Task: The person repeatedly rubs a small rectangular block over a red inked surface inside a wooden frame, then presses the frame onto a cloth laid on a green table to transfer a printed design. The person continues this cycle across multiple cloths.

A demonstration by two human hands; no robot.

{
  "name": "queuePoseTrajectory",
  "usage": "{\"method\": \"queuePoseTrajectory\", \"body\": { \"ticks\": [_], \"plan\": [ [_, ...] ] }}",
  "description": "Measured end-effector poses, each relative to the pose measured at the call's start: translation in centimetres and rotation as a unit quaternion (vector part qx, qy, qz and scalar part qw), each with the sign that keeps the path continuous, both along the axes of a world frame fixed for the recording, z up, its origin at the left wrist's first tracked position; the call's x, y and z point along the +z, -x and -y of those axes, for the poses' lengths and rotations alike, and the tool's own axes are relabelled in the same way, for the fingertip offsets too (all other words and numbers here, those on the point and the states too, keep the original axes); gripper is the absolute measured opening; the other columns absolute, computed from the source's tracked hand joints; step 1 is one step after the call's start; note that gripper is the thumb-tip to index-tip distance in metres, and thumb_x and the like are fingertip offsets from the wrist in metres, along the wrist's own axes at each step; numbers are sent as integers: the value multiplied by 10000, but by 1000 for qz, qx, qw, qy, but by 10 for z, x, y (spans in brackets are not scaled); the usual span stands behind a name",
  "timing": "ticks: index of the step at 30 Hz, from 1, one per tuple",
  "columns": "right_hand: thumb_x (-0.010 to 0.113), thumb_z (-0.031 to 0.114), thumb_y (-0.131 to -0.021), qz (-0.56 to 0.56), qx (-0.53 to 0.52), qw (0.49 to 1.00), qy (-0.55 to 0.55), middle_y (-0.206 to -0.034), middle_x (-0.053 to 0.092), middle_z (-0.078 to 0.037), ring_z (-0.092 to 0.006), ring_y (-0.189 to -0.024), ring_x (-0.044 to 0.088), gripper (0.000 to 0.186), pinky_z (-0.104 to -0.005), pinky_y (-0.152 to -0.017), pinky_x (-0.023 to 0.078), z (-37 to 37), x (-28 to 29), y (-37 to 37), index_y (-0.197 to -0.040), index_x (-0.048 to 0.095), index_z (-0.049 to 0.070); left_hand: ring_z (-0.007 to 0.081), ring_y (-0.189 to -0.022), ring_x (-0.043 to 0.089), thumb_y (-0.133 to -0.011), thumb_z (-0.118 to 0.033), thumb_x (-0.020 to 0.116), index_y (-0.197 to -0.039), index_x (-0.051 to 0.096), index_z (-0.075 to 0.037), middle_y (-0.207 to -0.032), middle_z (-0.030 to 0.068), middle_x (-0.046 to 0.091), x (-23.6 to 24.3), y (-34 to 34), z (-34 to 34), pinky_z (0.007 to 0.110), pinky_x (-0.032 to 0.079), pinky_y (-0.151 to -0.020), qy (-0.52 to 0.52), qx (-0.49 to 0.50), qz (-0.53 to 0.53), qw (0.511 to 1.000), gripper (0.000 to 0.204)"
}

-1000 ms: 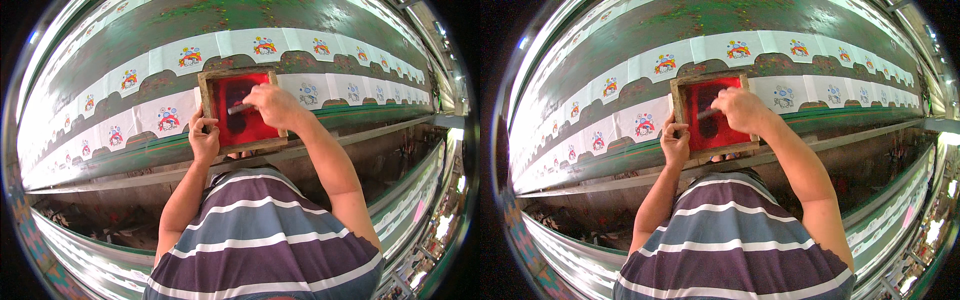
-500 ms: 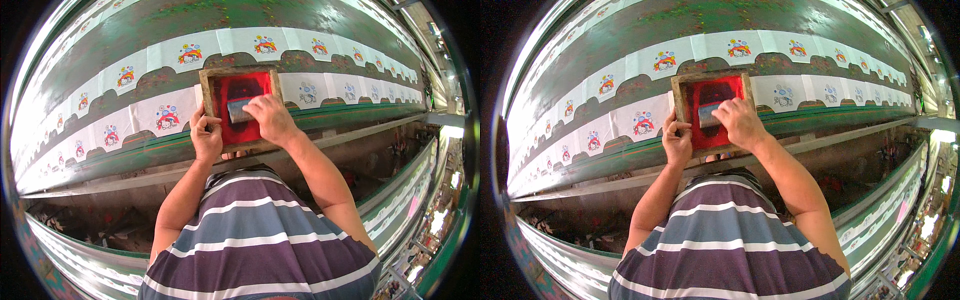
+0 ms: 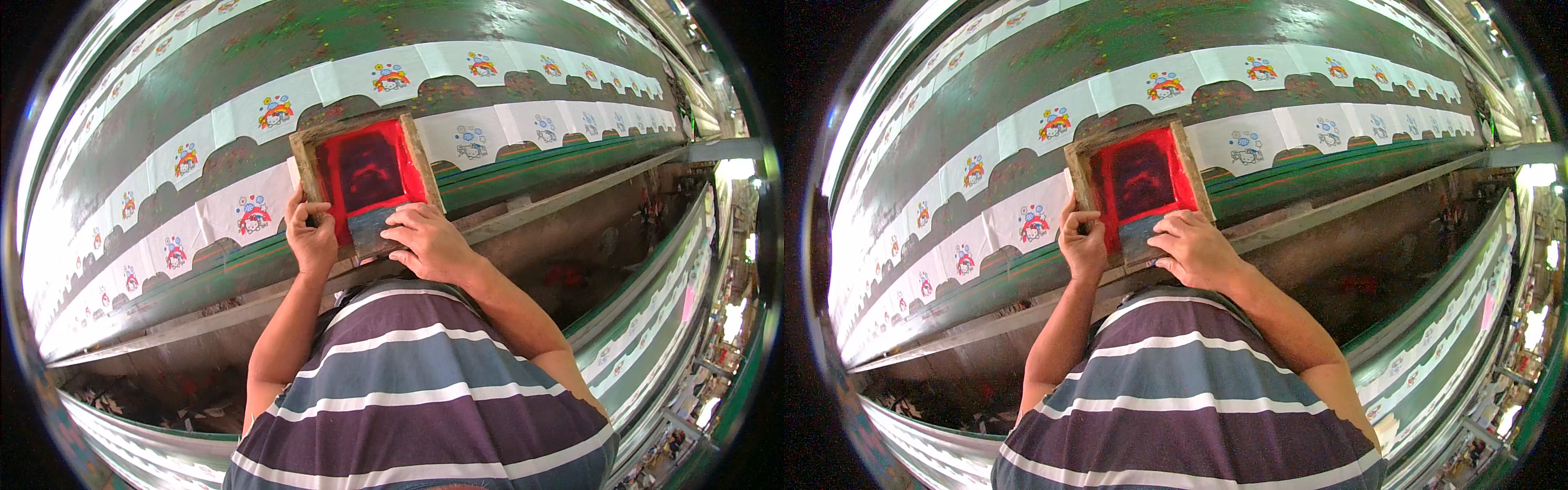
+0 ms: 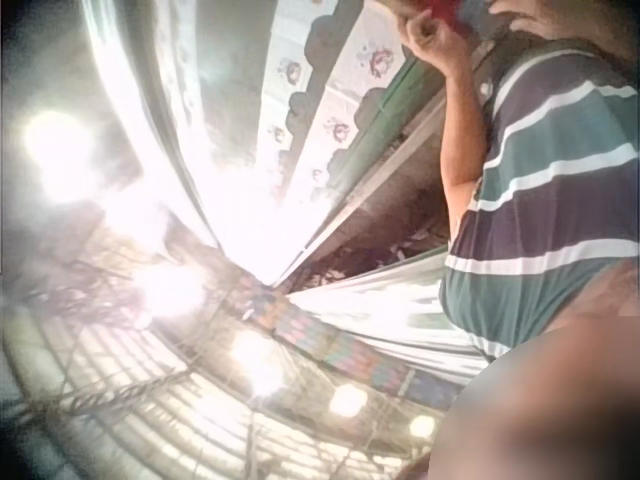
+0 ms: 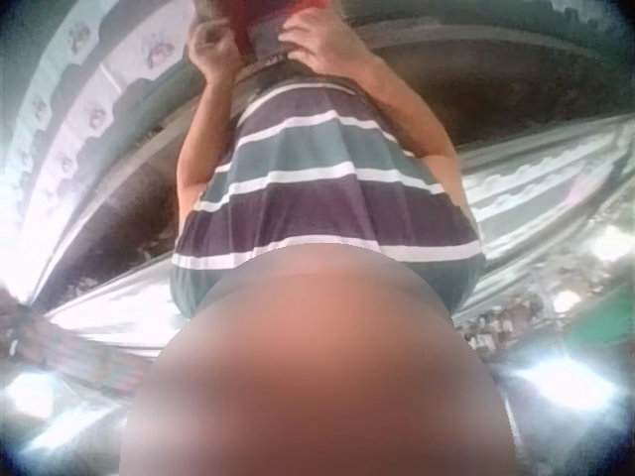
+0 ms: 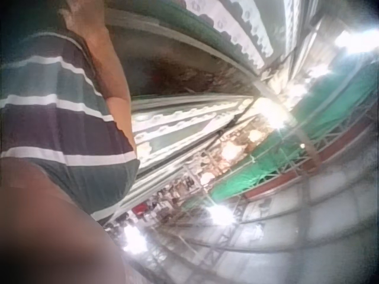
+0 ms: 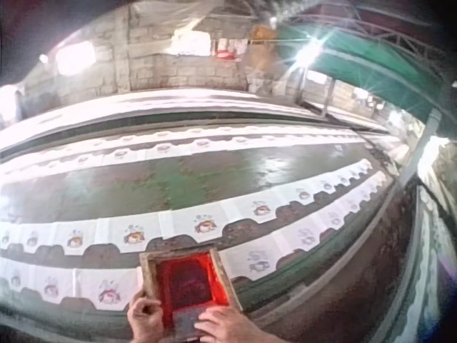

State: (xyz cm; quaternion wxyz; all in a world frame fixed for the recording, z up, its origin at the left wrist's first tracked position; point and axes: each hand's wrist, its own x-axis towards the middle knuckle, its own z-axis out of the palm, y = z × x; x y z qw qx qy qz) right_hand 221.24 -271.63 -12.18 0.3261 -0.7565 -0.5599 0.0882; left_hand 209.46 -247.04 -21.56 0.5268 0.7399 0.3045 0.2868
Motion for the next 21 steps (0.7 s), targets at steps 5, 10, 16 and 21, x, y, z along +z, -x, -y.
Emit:
{"method": "queuePoseTrajectory", "body": {
  "ticks": [5,10,16,21],
  "plan": [
    [899,133,-952,-14,-181,979,-98,-1393,733,-170,-412,-1372,670,416,-510,-1173,539,43,-15,-15,-1345,789,56,392,-1614,559,-870,102,736,-976,810,-72,-1726,247,602,14,-5,10,485,438,-1322,-39,5,20,999,217],
    [857,70,-987,-149,-236,950,-141,-1424,746,-198,-392,-1349,700,393,-496,-1162,557,98,-34,-44,-1368,775,18,392,-1620,547,-879,98,736,-972,795,-80,-1726,250,595,19,-42,51,494,425,-1329,-28,-11,56,998,209],
    [847,58,-976,-136,-246,949,-140,-1438,751,-173,-375,-1378,686,392,-482,-1208,523,167,-36,-95,-1363,786,41,398,-1625,539,-878,107,729,-986,803,-75,-1724,269,590,5,-107,119,493,430,-1327,-79,-12,41,996,224],
    [848,62,-967,-135,-228,956,-127,-1441,752,-166,-376,-1391,678,394,-486,-1221,513,216,-33,-136,-1355,792,32,389,-1637,536,-882,109,709,-986,795,-54,-1742,271,577,-2,-143,168,480,427,-1326,-6,-8,75,997,212]
  ]
}}
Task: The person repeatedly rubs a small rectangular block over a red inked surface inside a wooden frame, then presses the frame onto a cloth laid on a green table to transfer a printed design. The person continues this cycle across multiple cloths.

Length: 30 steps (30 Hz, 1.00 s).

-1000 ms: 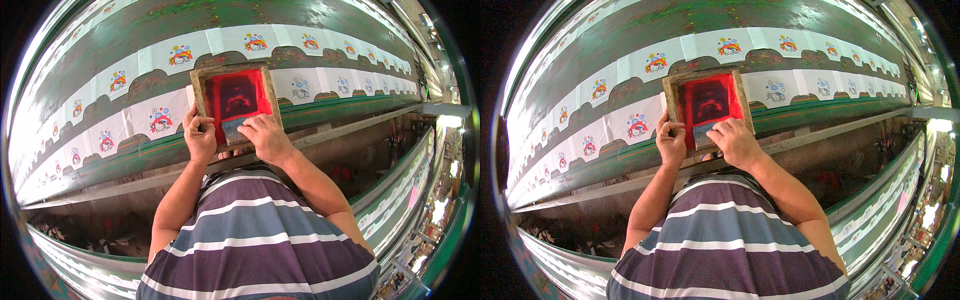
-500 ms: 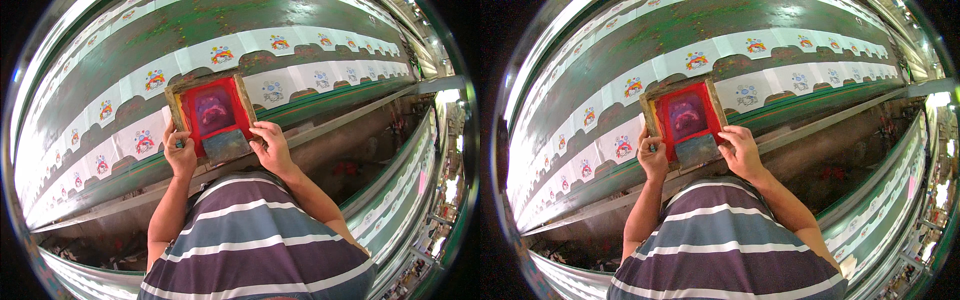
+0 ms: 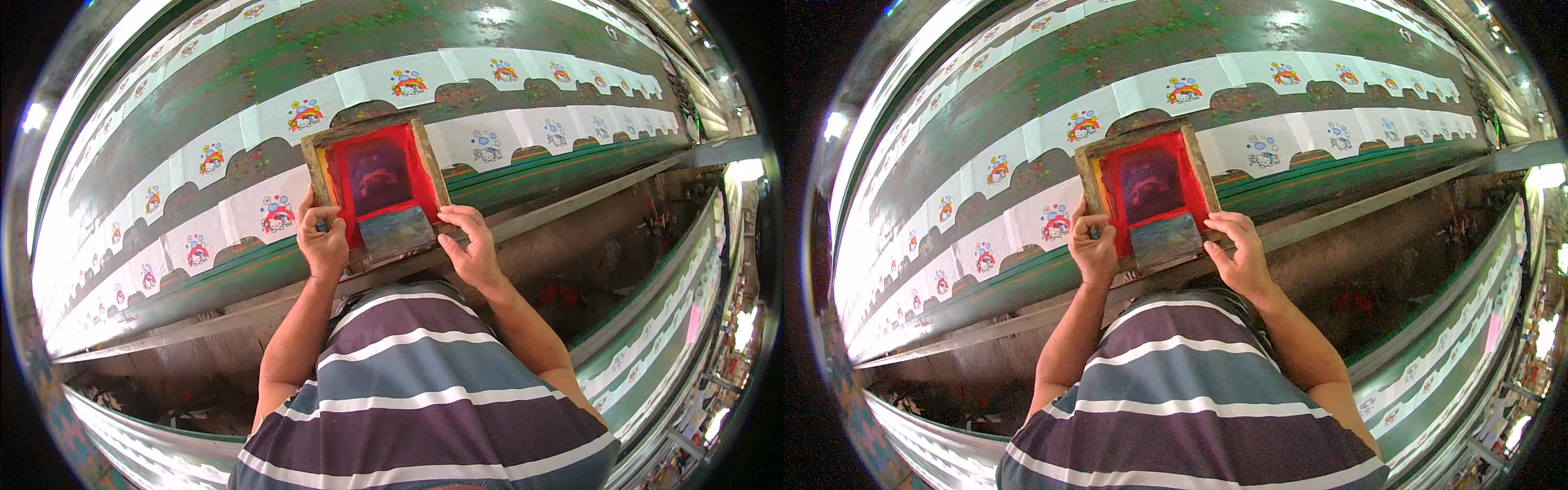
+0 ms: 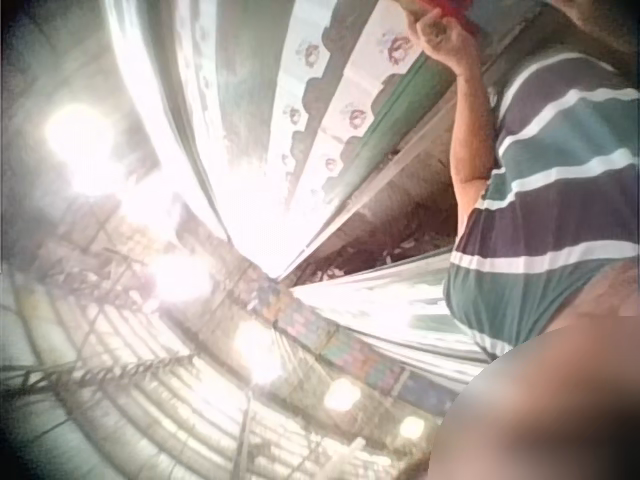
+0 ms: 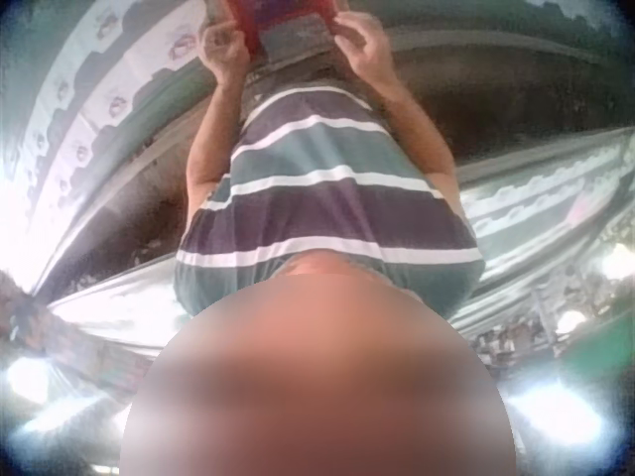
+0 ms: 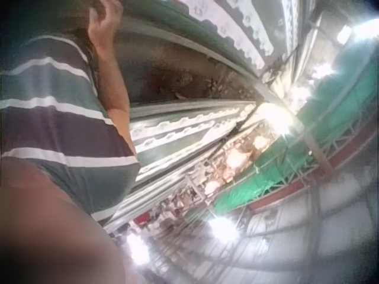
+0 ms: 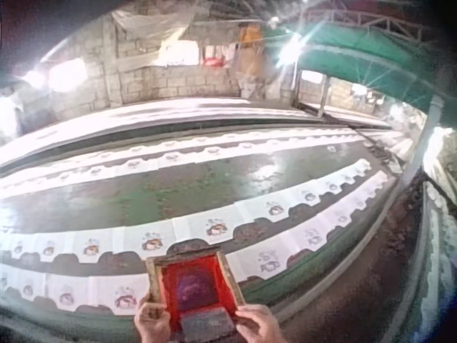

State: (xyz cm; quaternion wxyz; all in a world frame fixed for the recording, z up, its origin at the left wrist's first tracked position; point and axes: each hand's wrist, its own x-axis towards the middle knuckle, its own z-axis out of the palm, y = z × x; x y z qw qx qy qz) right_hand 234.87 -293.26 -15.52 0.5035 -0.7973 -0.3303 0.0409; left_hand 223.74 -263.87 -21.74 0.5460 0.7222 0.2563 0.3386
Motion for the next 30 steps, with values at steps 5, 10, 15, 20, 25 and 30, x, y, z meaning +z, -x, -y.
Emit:
{"method": "queuePoseTrajectory", "body": {
  "ticks": [5,10,15,20,25,30],
  "plan": [
    [859,44,-958,-29,42,999,-10,-1463,740,-159,-376,-1405,670,404,-485,-1229,510,27,2,-20,-1357,793,31,341,-1623,558,-883,118,698,-988,787,-35,-1765,260,563,4,-10,14,429,467,-1281,25,-3,7,1000,205],
    [852,36,-969,-34,57,998,-20,-1462,739,-152,-368,-1409,669,396,-484,-1217,519,31,-2,-24,-1361,794,36,277,-1586,590,-883,132,699,-1004,785,-12,-1776,246,556,2,-12,13,384,494,-1242,104,-1,28,994,208],
    [859,44,-956,36,45,998,-5,-1425,740,-150,-398,-1399,671,371,-516,-1195,534,25,4,-22,-1320,792,43,253,-1560,609,-884,140,699,-1020,796,-13,-1783,246,547,-4,-10,11,356,510,-1209,173,-7,48,984,227],
    [905,127,-928,149,124,980,42,-1408,729,-129,-404,-1389,673,393,-537,-1175,544,12,19,-17,-1303,796,82,256,-1552,613,-883,116,714,-1005,809,-21,-1781,248,554,-11,-8,8,365,498,-1213,134,0,5,991,207],
    [876,226,-947,213,208,947,115,-1388,721,-107,-367,-1385,660,426,-522,-1170,538,-22,21,-13,-1351,794,118,282,-1566,605,-873,88,735,-995,825,-37,-1759,260,574,-12,-6,8,387,483,-1236,93,-6,-20,995,196],
    [799,123,-942,239,266,903,237,-1292,734,-98,-333,-1232,705,364,-505,-1074,578,-49,34,-26,-1304,804,87,329,-1590,594,-855,90,739,-993,824,-41,-1736,270,592,-14,-7,9,421,464,-1273,83,-1,-17,996,208]
  ]
}}
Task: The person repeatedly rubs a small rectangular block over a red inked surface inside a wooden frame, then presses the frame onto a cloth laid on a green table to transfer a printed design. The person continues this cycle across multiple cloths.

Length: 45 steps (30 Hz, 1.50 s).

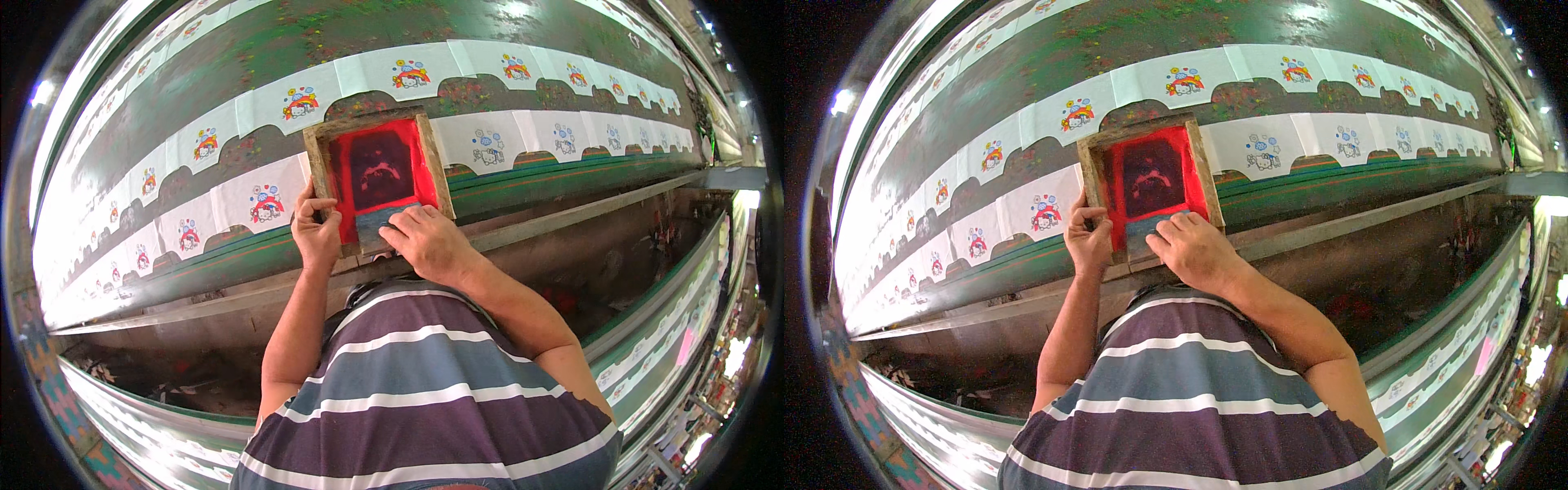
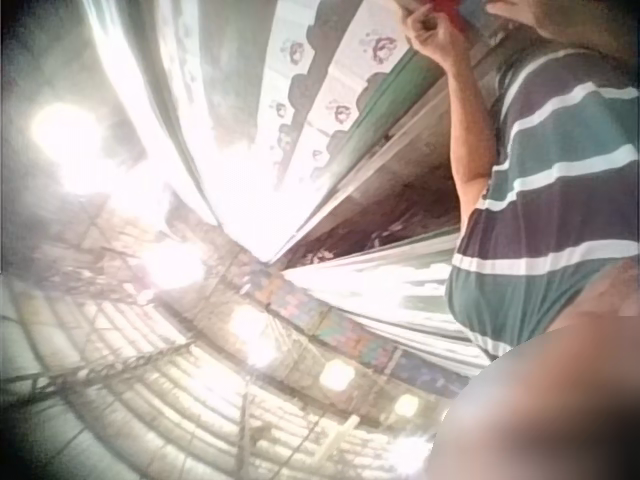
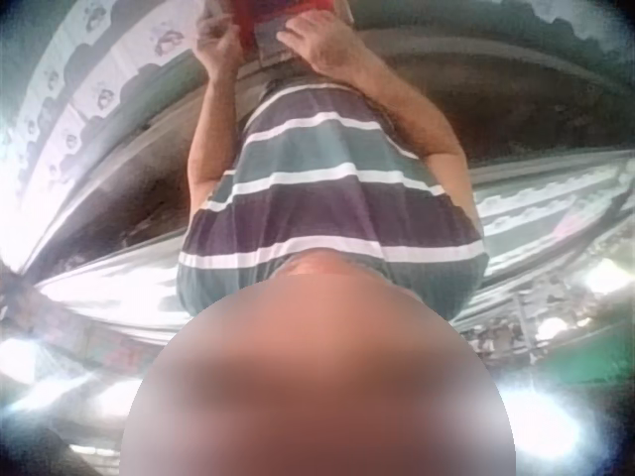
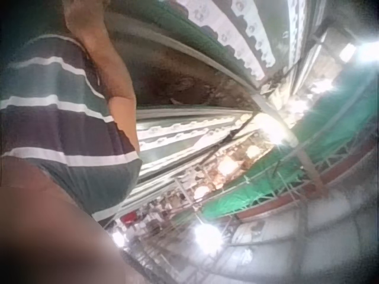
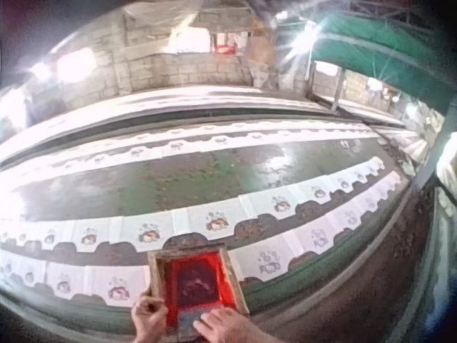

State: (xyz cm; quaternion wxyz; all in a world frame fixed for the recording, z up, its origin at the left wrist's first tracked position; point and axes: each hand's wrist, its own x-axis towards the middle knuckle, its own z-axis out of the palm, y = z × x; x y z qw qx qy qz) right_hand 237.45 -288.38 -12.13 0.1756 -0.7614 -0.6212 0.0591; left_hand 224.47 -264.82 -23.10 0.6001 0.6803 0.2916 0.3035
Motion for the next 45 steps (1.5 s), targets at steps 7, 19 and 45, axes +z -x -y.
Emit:
{"method": "queuePoseTrajectory", "body": {
  "ticks": [7,19,45],
  "plan": [
    [685,-6,-894,-104,53,992,39,-1118,773,-168,-397,-1128,745,342,-500,-1039,606,-41,30,-81,-1202,822,51,384,-1625,554,-842,113,730,-984,820,-56,-1722,264,602,10,-2,6,450,423,-1323,-54,1,-16,998,238],
    [641,-46,-923,-12,-50,998,-37,-1183,775,-156,-407,-1162,730,406,-533,-1061,582,-89,-5,-118,-1271,819,63,421,-1597,562,-844,123,733,-982,820,-47,-1709,273,605,12,-4,10,476,424,-1326,-112,2,-47,993,235],
    [872,142,-994,-92,-207,945,-234,-1442,719,-161,-391,-1379,677,381,-499,-1189,536,48,-18,-8,-1354,779,57,396,-1573,600,-858,112,719,-962,820,-69,-1687,273,628,27,-9,6,470,459,-1292,-126,13,-58,990,232]
  ]
}}
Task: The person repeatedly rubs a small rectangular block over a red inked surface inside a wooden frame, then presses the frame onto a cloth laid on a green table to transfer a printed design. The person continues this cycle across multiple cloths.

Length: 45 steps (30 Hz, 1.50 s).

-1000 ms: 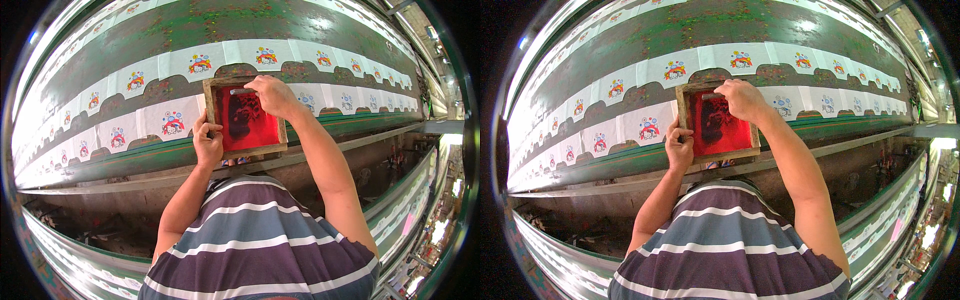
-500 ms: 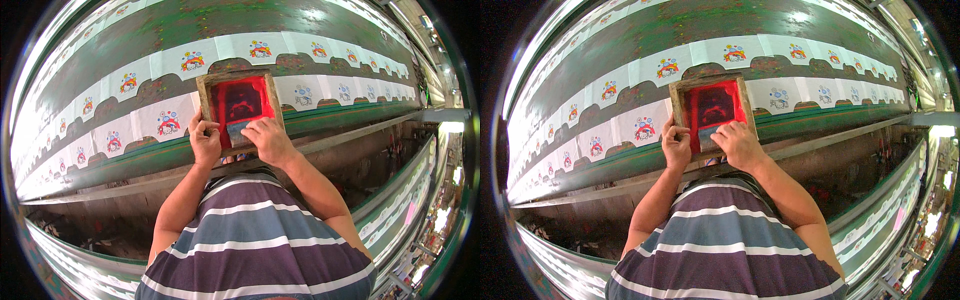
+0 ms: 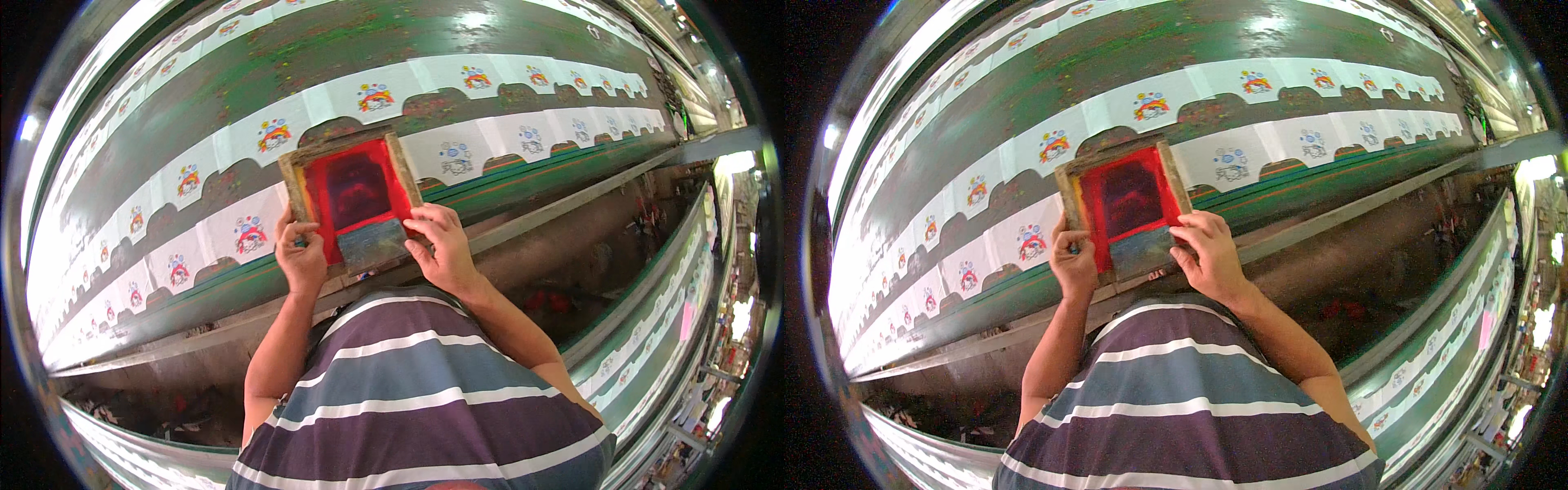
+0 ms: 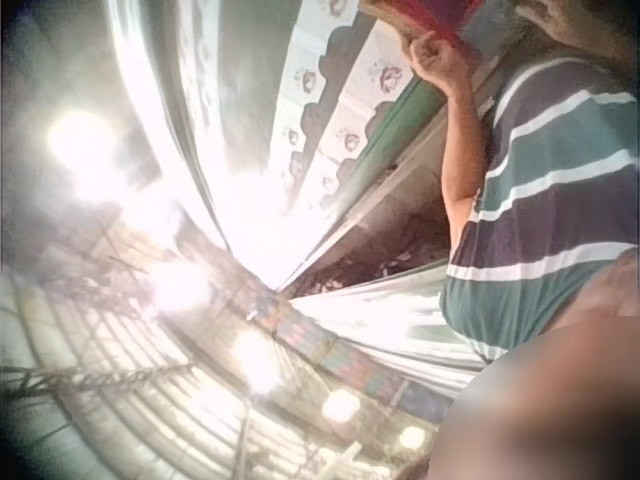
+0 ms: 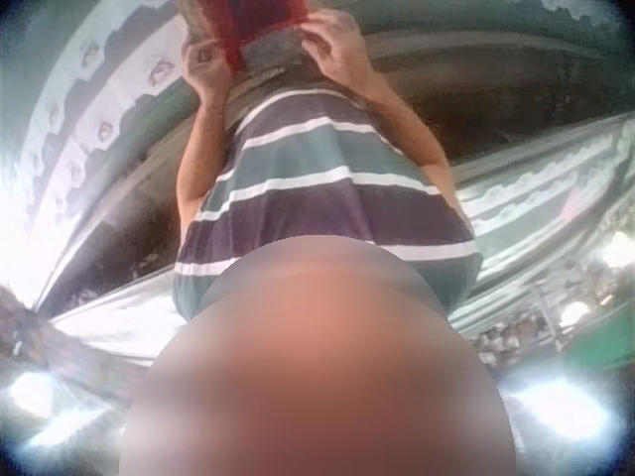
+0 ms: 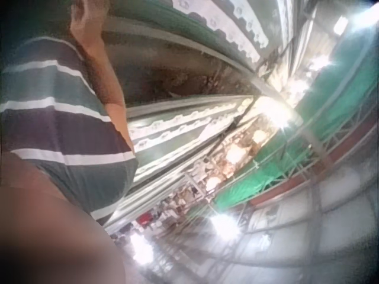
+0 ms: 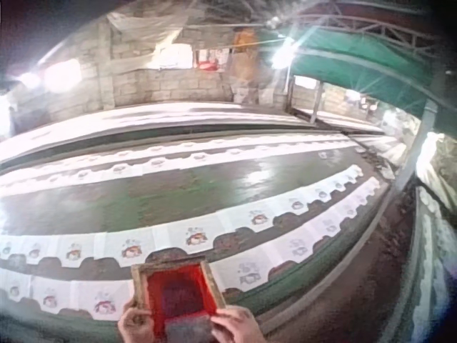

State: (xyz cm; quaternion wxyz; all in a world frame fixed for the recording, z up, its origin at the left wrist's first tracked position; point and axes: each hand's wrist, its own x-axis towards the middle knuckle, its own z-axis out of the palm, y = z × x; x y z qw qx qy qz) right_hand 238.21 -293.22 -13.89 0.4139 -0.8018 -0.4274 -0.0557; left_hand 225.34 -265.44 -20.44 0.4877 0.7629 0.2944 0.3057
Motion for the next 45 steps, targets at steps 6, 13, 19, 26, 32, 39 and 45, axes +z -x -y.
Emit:
{"method": "queuePoseTrajectory", "body": {
  "ticks": [6,13,19,26,32,39,45],
  "plan": [
    [799,86,-1067,-221,-47,970,-83,-1430,752,-170,-296,-1321,722,324,-411,-1111,584,66,-18,-29,-1381,768,14,404,-1593,570,-871,107,754,-976,794,-77,-1714,266,606,14,-36,48,505,439,-1320,-25,-14,34,999,217],
    [825,70,-1015,-215,-65,970,-93,-1408,773,-182,-351,-1324,724,335,-449,-1176,543,147,-21,-88,-1344,788,15,421,-1619,540,-876,128,726,-987,791,-75,-1723,278,589,4,-111,129,516,424,-1331,-35,-27,27,999,240],
    [829,73,-1018,-195,-12,978,-71,-1408,768,-179,-351,-1351,715,343,-463,-1197,536,195,-21,-130,-1352,774,15,383,-1643,532,-873,142,717,-985,780,-45,-1725,270,592,-5,-140,170,471,437,-1324,22,-20,51,998,226],
    [852,53,-964,-203,19,977,-67,-1406,769,-163,-377,-1359,705,377,-488,-1188,540,210,-18,-146,-1334,786,23,319,-1620,560,-886,117,712,-997,795,-12,-1759,272,564,-7,-145,175,420,457,-1295,99,-13,61,993,190],
    [847,40,-962,-204,18,976,-76,-1403,771,-160,-376,-1353,705,371,-492,-1177,545,210,-20,-148,-1328,789,32,292,-1610,562,-886,123,720,-995,791,-6,-1775,264,550,-18,-148,173,397,448,-1285,164,-25,113,980,183],
    [870,37,-923,-48,45,998,-24,-1369,757,-141,-399,-1323,705,382,-521,-1149,567,201,-6,-148,-1295,790,68,300,-1580,587,-881,109,740,-983,813,-33,-1762,250,572,-28,-146,171,405,461,-1264,153,-20,94,984,189],
    [917,139,-893,34,155,984,80,-1342,741,-92,-367,-1340,691,428,-523,-1169,550,169,14,-150,-1302,796,110,333,-1575,600,-879,93,740,-945,818,-43,-1738,258,597,-29,-148,171,420,452,-1284,111,-15,58,992,170]
  ]
}}
